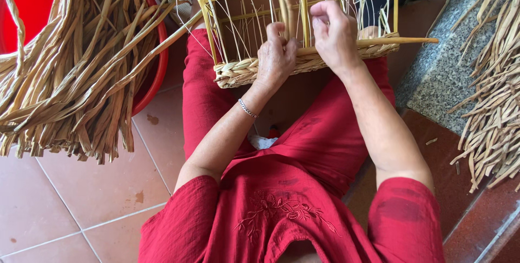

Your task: The person sits on the floor weaving a basket from dried straw strips around a bamboo frame, threading and tightening strips over the woven base and up the upright stakes, working the basket on their lap and reaching to a pile of material beside them.

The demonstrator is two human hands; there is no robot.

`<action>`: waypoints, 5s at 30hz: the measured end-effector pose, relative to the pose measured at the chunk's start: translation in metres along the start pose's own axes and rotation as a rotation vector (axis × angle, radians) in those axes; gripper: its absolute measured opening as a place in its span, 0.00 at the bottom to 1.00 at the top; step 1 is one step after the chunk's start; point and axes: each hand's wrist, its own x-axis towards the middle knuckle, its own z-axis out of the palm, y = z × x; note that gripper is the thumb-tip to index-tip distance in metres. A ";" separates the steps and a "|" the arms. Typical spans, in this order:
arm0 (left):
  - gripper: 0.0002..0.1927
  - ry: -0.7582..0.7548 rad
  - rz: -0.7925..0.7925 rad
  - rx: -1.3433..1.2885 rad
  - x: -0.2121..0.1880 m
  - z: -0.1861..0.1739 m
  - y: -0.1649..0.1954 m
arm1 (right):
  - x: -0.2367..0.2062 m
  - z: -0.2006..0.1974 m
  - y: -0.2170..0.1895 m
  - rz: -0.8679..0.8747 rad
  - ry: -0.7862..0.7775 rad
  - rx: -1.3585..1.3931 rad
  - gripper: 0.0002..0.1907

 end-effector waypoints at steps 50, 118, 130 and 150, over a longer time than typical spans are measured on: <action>0.06 0.272 0.063 -0.047 -0.006 -0.154 -0.120 | -0.124 0.032 -0.008 0.590 0.199 1.587 0.13; 0.10 -0.219 0.856 0.929 0.097 -0.033 -0.003 | -0.209 -0.144 0.019 0.508 1.060 0.764 0.24; 0.10 -0.586 0.328 0.509 0.139 -0.136 -0.036 | -0.064 -0.059 -0.076 -0.218 0.094 -0.069 0.12; 0.08 -0.694 0.272 0.117 0.141 -0.070 -0.008 | 0.012 -0.040 0.015 0.218 -0.152 0.015 0.06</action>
